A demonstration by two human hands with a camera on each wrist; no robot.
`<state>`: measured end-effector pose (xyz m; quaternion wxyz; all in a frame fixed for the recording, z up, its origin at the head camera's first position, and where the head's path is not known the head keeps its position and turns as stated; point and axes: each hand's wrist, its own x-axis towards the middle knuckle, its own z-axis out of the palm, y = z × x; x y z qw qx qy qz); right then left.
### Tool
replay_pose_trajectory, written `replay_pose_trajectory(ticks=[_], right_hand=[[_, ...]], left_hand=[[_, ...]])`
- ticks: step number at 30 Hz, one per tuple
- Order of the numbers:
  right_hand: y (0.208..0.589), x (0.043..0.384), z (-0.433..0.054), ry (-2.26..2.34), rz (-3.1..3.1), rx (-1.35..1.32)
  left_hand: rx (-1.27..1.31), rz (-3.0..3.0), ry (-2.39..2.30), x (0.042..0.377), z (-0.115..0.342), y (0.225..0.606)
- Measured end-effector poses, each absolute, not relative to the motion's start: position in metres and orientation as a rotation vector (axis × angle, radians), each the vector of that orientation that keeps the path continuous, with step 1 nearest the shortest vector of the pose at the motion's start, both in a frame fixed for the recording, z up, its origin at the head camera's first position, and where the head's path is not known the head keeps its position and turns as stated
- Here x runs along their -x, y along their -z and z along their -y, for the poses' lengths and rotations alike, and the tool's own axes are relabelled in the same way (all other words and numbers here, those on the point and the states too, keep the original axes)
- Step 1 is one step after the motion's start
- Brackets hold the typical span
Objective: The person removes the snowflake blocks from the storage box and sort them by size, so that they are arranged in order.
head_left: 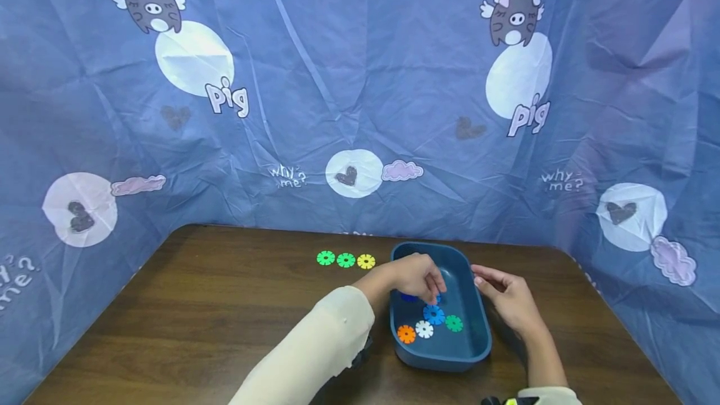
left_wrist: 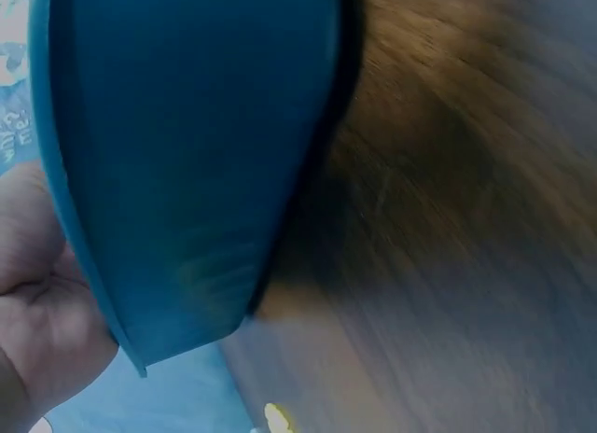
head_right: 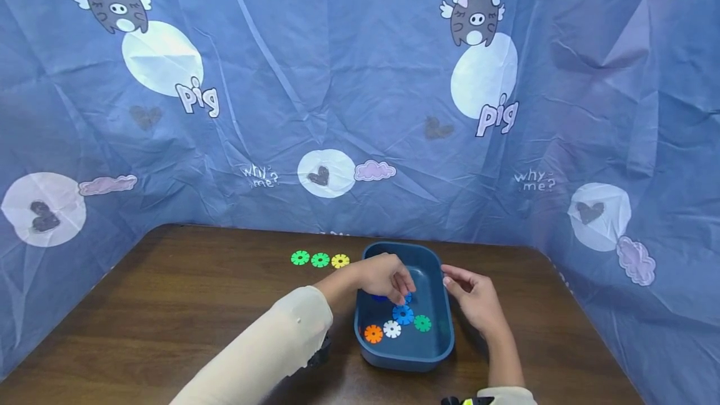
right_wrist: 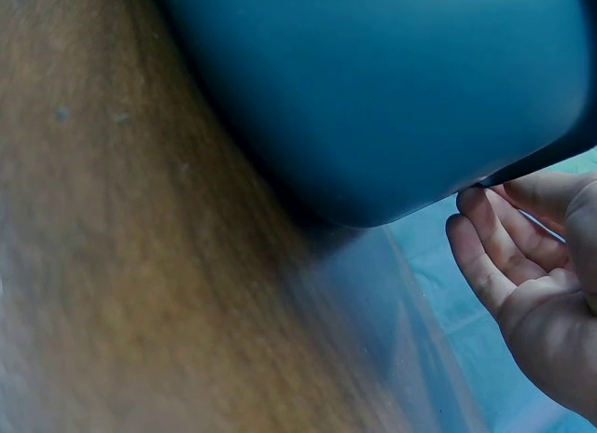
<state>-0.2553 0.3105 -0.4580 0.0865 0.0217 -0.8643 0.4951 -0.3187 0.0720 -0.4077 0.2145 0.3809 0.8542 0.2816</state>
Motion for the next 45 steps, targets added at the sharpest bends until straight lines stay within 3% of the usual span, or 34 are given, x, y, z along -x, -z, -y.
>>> replay_pose_trajectory(ticks=[9,30,45], right_hand=[[0.459,0.254,-0.311,-1.498,2.543,-0.112],[0.458,0.255,-0.311,-1.492,2.565,-0.110],[0.456,0.255,-0.310,-1.494,2.590,-0.054]], left_hand=[[-0.949,-2.323,-0.709,0.322,-0.081,0.414],[-0.987,-2.334,-0.448,0.315,-0.091,0.421],[-0.990,-2.200,-0.728,0.321,-0.080,0.405]])
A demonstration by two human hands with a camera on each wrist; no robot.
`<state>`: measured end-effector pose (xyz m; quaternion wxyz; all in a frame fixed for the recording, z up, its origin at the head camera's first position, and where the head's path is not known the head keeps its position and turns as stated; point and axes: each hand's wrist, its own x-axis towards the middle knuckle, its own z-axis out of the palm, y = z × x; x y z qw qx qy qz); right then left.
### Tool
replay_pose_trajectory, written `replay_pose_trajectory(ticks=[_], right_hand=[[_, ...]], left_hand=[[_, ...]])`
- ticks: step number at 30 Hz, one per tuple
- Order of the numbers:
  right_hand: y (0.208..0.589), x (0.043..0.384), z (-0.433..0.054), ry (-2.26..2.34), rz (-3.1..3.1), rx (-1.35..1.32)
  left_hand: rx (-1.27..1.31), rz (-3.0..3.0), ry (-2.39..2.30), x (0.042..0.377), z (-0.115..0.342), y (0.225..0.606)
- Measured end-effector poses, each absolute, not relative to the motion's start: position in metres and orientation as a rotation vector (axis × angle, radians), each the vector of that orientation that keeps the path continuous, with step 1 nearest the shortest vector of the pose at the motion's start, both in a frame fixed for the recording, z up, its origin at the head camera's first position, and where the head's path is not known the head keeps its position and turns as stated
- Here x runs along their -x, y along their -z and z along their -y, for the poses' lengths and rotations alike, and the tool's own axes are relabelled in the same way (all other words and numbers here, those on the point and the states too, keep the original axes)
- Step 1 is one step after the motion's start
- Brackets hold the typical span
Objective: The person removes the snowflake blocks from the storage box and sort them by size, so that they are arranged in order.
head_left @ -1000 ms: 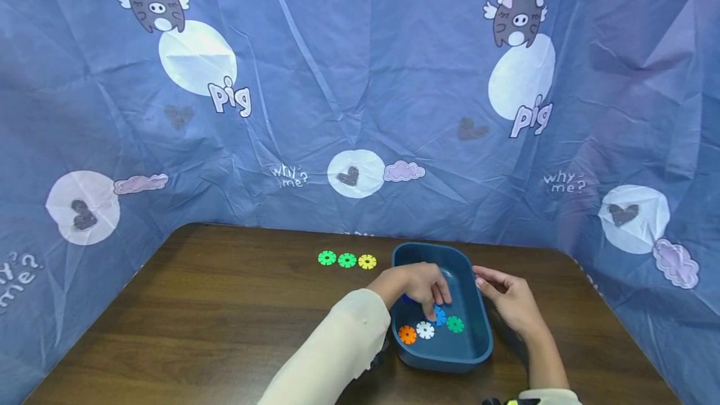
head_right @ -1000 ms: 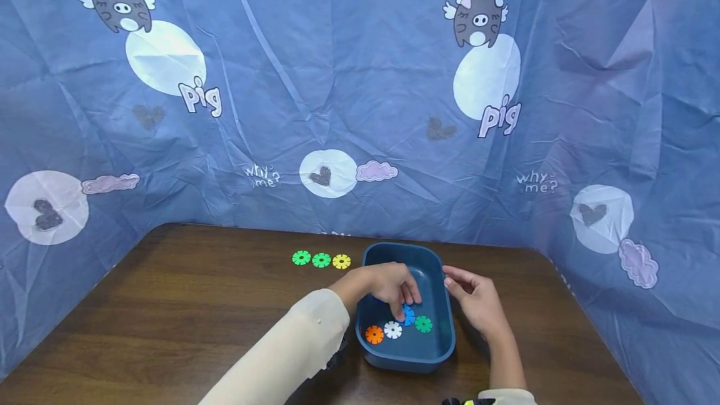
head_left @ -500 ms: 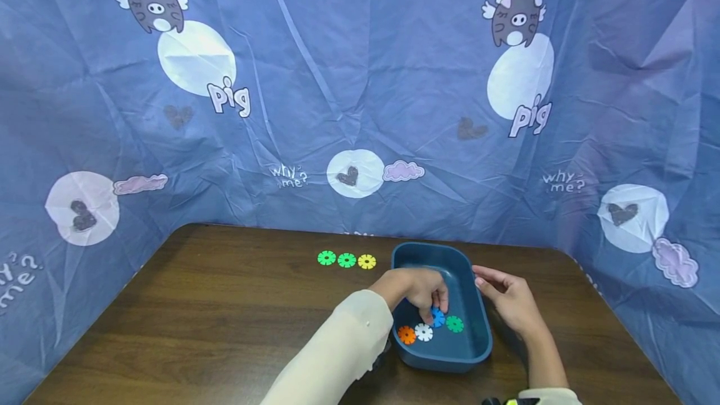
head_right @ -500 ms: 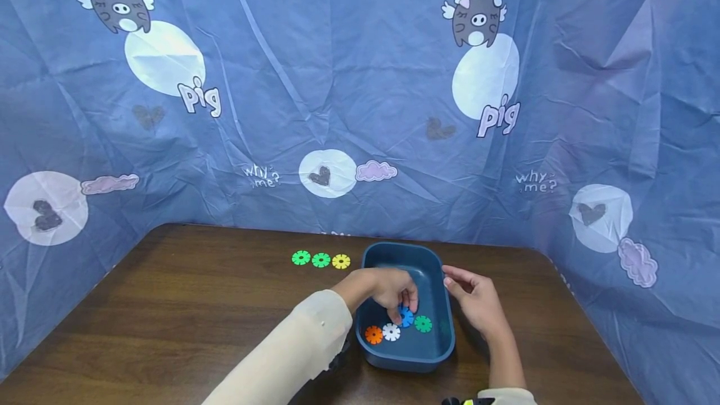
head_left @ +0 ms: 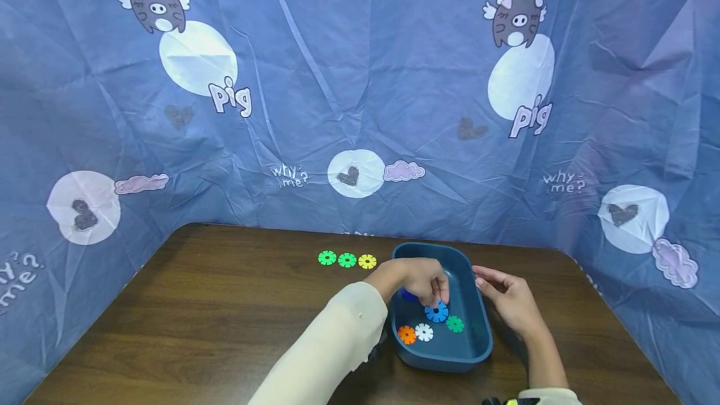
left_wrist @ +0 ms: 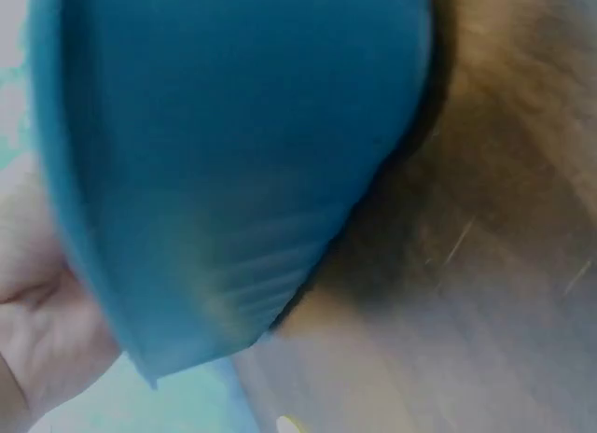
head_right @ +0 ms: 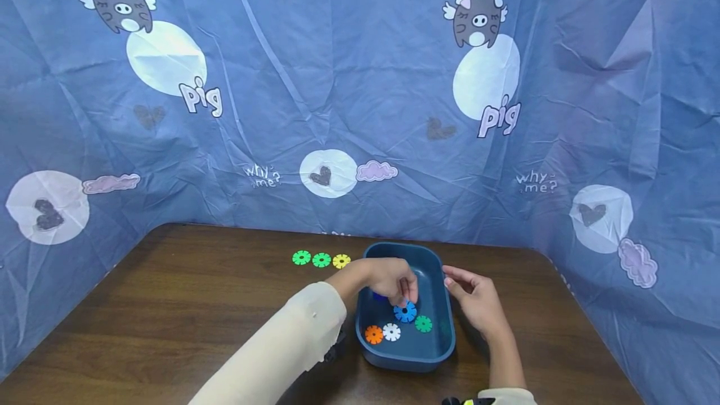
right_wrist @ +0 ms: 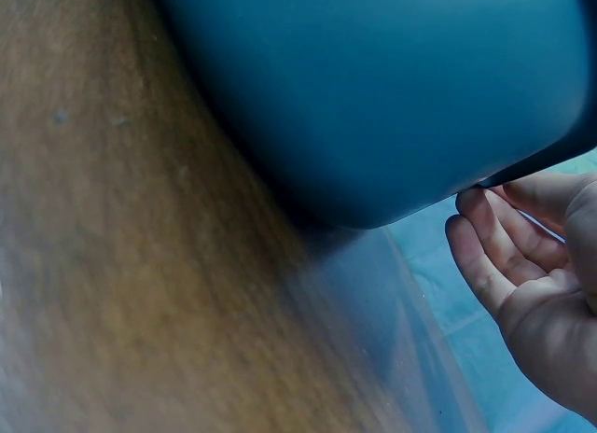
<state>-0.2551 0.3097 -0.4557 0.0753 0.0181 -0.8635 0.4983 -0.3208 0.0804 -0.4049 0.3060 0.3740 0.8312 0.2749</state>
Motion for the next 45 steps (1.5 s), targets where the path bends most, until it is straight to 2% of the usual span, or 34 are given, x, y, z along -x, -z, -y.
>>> replay_pose_trajectory(ticks=[9,18,28,45], right_hand=[[0.455,0.254,-0.309,-1.475,2.609,-0.046],[0.455,0.253,-0.308,-1.487,2.623,-0.021],[0.455,0.253,-0.308,-1.484,2.614,-0.033],[0.457,0.255,-0.308,-1.475,2.585,-0.049]], left_hand=[[-0.866,-1.986,-1.184,0.333,-0.062,0.394],[-0.813,-1.974,-1.410,0.346,-0.031,0.383],[-0.668,-2.120,-1.541,0.360,0.018,0.377],[-0.464,-2.302,-1.713,0.373,0.119,0.400]])
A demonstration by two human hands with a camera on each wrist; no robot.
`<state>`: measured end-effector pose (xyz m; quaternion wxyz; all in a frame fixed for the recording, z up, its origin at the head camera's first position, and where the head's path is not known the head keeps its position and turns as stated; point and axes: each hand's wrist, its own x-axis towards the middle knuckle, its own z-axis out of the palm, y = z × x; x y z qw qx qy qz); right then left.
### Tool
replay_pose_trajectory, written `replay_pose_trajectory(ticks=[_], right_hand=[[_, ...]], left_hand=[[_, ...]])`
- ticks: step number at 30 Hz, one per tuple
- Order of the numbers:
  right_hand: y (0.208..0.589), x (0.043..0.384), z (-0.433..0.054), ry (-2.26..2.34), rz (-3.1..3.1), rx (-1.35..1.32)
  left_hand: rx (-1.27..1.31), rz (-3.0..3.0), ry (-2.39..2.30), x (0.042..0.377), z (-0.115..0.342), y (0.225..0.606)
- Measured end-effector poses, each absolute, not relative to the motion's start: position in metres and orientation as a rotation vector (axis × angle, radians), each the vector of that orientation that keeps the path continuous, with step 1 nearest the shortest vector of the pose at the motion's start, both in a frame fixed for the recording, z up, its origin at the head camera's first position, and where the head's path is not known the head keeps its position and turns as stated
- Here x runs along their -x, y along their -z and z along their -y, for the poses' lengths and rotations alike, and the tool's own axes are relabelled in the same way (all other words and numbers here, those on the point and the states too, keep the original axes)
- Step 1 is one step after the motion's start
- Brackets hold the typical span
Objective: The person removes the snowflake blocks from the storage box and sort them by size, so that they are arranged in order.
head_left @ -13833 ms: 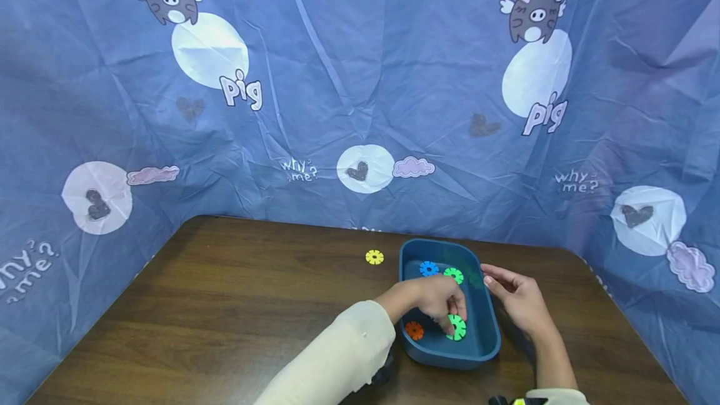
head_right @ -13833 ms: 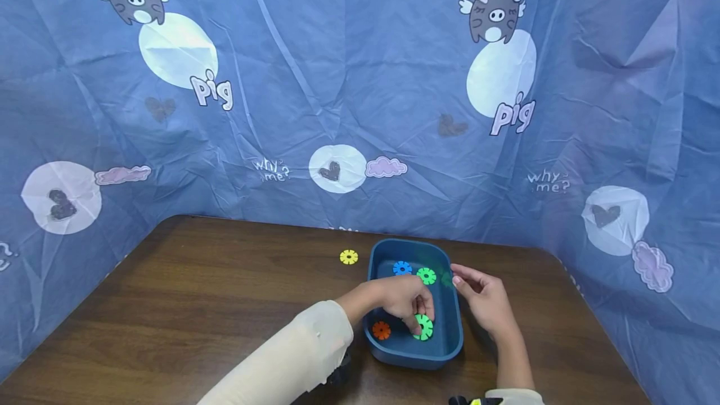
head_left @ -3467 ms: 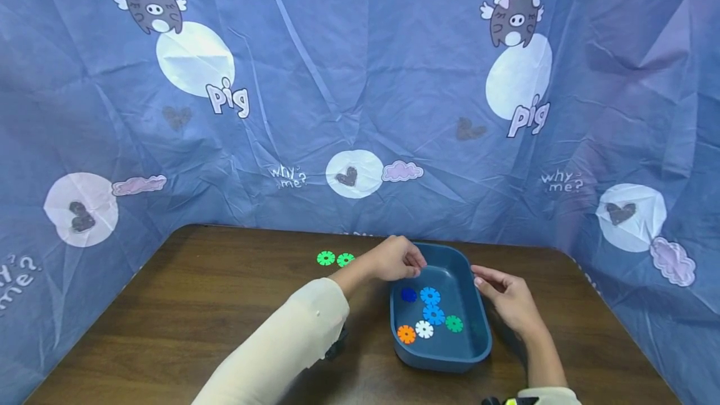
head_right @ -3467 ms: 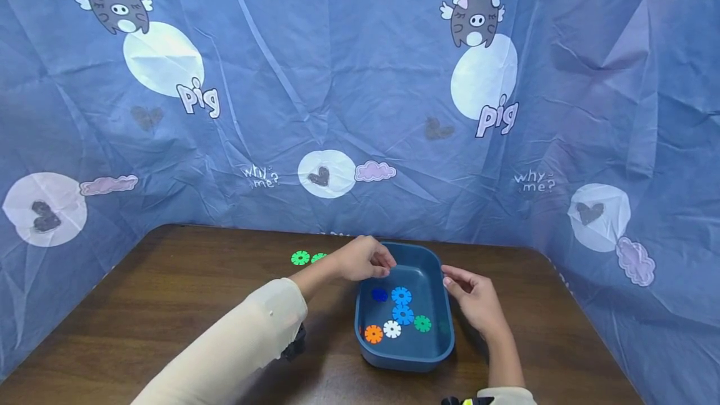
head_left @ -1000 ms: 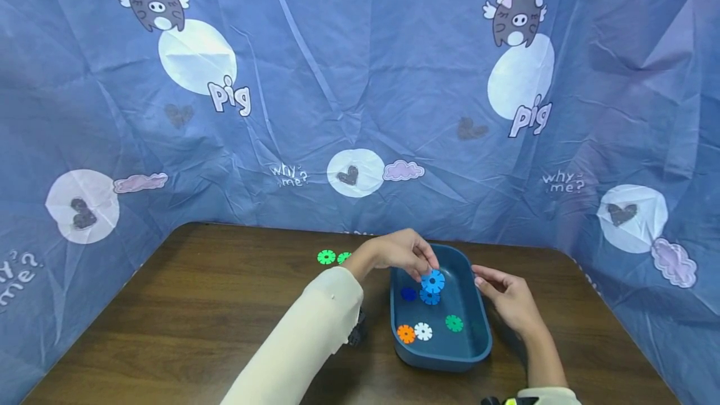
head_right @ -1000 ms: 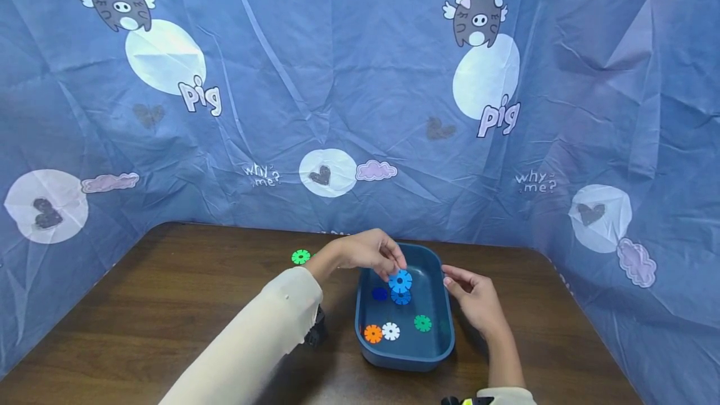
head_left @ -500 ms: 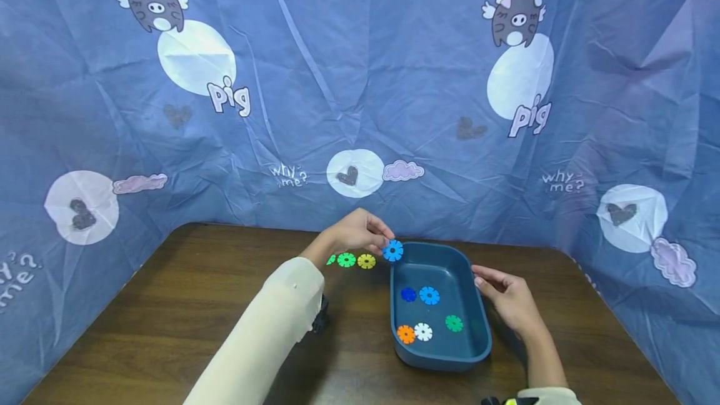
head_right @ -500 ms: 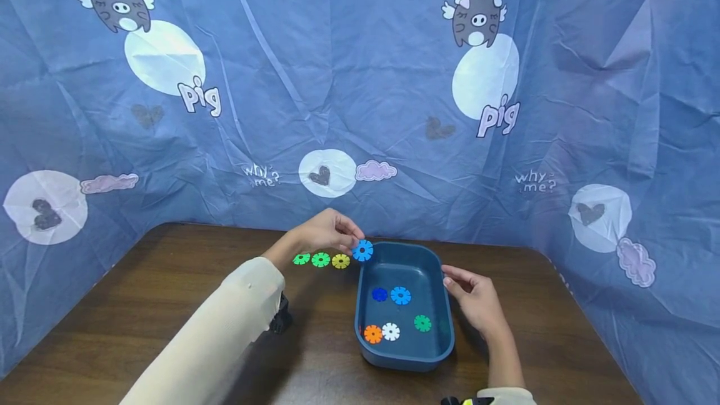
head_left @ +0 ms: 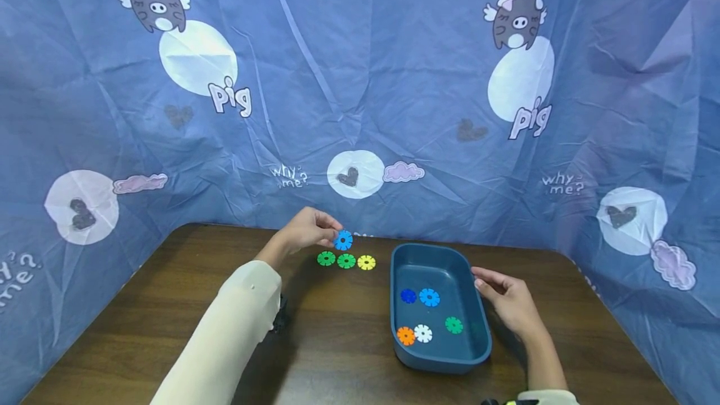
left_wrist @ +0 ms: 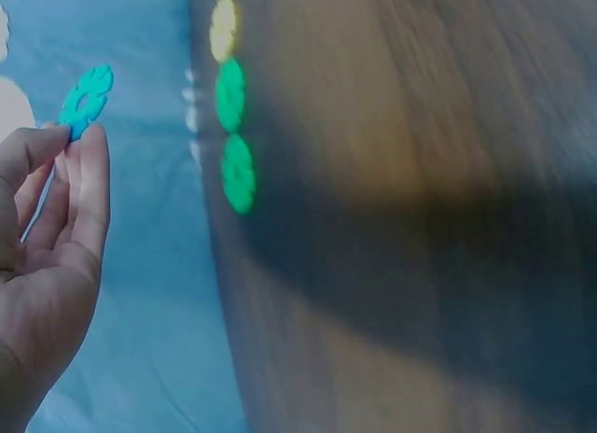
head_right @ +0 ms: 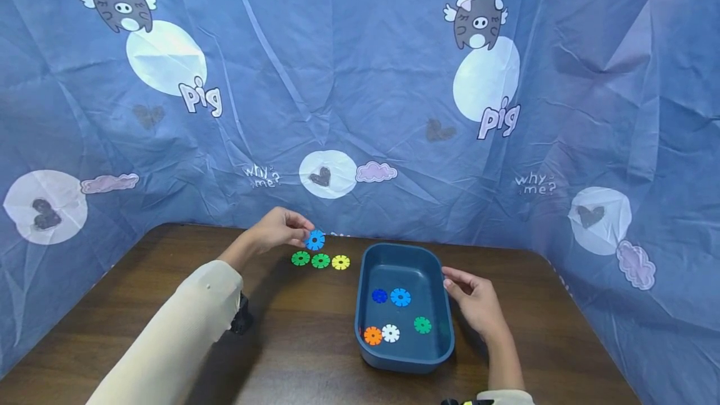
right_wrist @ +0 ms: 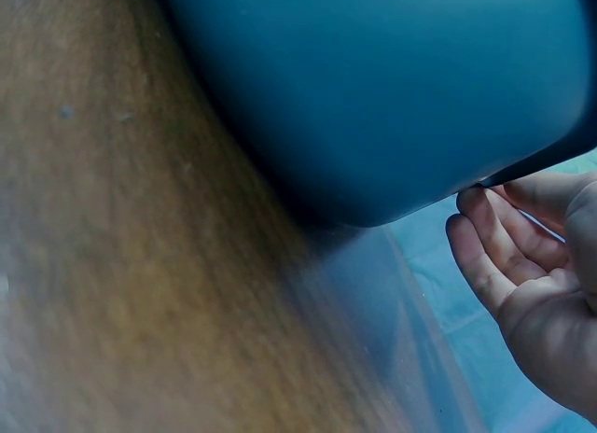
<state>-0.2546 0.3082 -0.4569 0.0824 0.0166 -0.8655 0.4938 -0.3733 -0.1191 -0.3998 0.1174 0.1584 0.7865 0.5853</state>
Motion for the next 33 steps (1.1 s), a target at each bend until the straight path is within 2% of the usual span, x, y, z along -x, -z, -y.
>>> replay_pose_trajectory(ticks=[15,33], right_hand=[[0.456,0.254,-0.311,-1.464,2.582,-0.062],[0.455,0.253,-0.310,-1.492,2.623,-0.002]], left_hand=[[0.009,-2.440,-1.845,0.364,0.162,0.440],[0.044,-2.464,-1.693,0.364,0.170,0.447]])
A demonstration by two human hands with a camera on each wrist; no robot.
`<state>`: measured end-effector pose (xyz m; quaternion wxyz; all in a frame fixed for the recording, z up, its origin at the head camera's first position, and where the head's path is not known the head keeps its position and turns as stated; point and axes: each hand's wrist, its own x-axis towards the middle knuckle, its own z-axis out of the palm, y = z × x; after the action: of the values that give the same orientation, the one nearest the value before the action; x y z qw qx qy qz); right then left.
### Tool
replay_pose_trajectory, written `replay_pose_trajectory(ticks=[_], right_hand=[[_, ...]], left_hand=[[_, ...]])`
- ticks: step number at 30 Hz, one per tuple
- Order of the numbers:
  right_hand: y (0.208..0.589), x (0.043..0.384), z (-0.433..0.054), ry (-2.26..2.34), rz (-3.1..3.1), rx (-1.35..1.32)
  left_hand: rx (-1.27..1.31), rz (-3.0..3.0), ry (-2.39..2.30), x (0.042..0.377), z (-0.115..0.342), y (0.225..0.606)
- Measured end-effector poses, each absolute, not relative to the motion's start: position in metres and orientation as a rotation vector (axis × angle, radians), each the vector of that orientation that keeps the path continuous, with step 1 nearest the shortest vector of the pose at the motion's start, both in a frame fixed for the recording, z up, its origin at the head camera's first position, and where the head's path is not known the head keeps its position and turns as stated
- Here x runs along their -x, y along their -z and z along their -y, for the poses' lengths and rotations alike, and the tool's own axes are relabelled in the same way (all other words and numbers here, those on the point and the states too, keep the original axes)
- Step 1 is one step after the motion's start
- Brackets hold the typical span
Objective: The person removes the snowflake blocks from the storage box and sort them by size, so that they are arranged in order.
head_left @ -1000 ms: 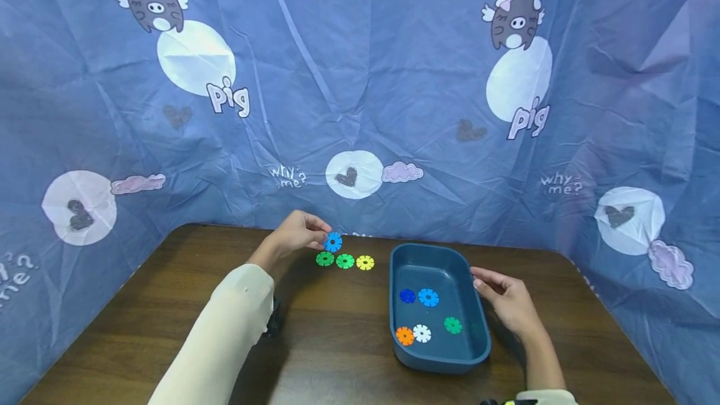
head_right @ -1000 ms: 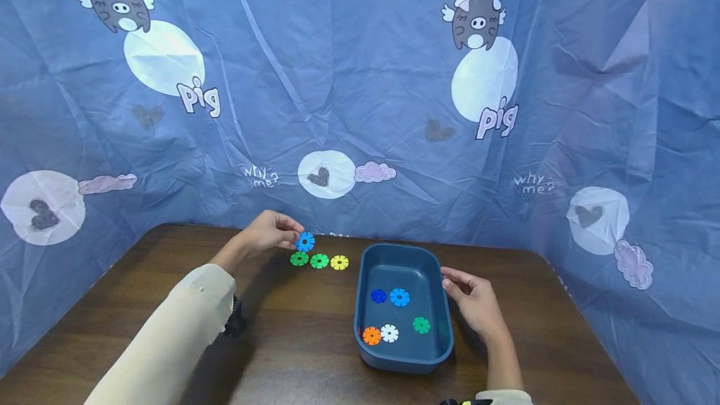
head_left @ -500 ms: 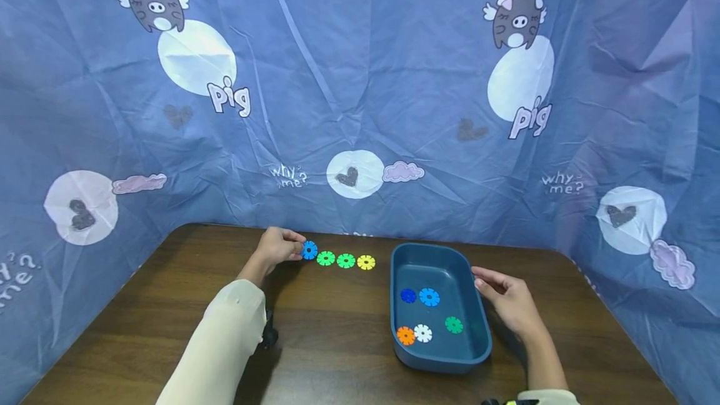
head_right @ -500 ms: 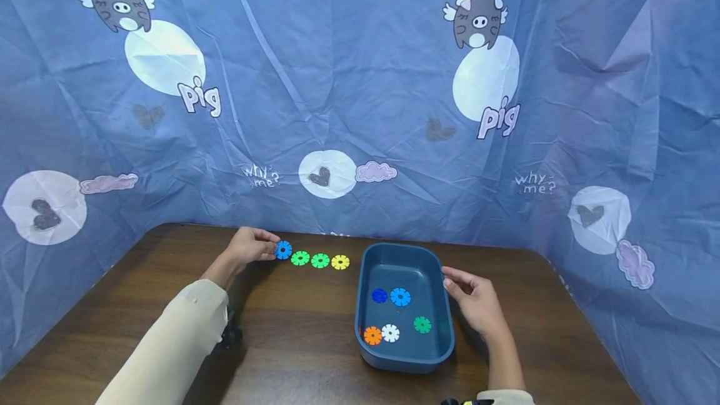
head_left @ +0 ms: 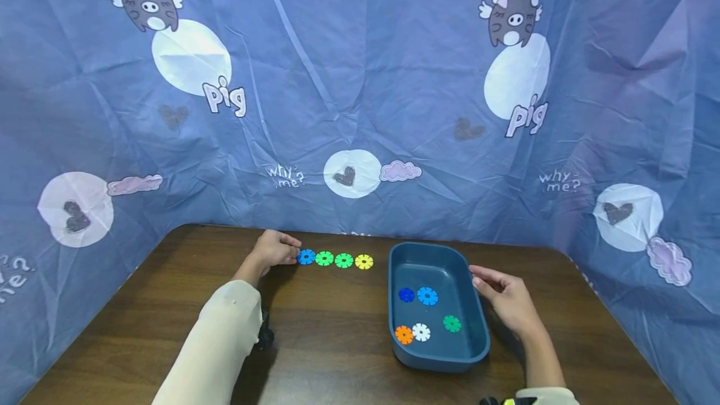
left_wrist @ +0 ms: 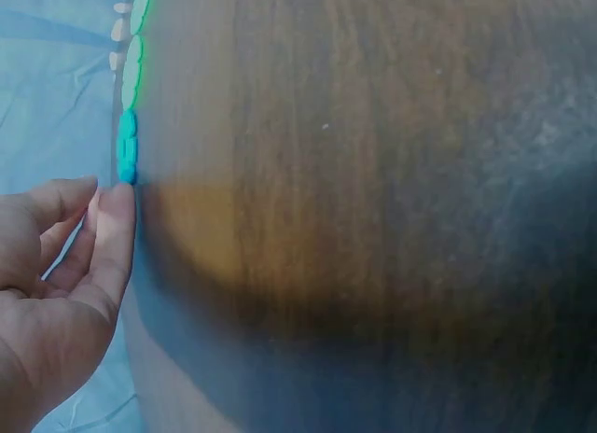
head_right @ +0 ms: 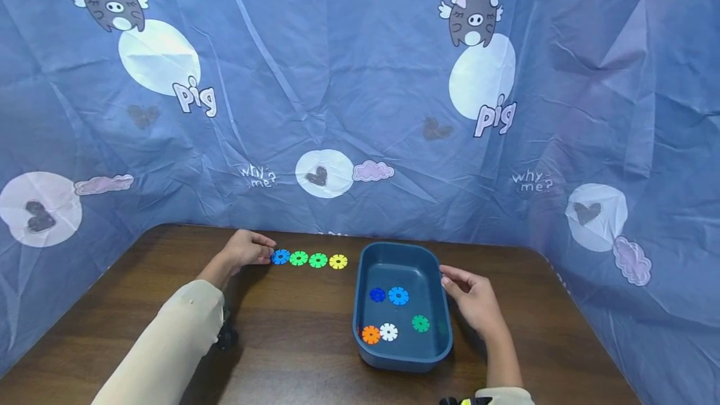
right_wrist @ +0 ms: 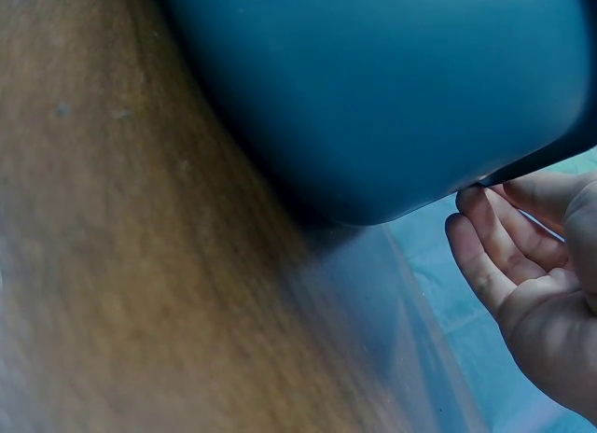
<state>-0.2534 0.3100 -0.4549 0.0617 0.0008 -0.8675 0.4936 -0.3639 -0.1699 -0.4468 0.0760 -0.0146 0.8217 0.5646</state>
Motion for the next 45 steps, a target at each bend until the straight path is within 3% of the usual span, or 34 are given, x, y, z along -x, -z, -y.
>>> replay_pose_trajectory(ticks=[9,24,36,45], right_hand=[[0.453,0.254,-0.308,-1.478,2.621,-0.024],[0.455,0.255,-0.307,-1.482,2.619,-0.005],[0.455,0.253,-0.308,-1.489,2.614,-0.009],[0.454,0.254,-0.309,-1.514,2.602,-0.025]], left_hand=[[-0.069,-2.454,-1.758,0.372,0.154,0.424],[-0.535,-2.419,-1.588,0.360,0.049,0.382],[-0.845,-2.346,-1.368,0.338,-0.030,0.386],[-0.961,-2.369,-1.151,0.332,-0.063,0.397]])
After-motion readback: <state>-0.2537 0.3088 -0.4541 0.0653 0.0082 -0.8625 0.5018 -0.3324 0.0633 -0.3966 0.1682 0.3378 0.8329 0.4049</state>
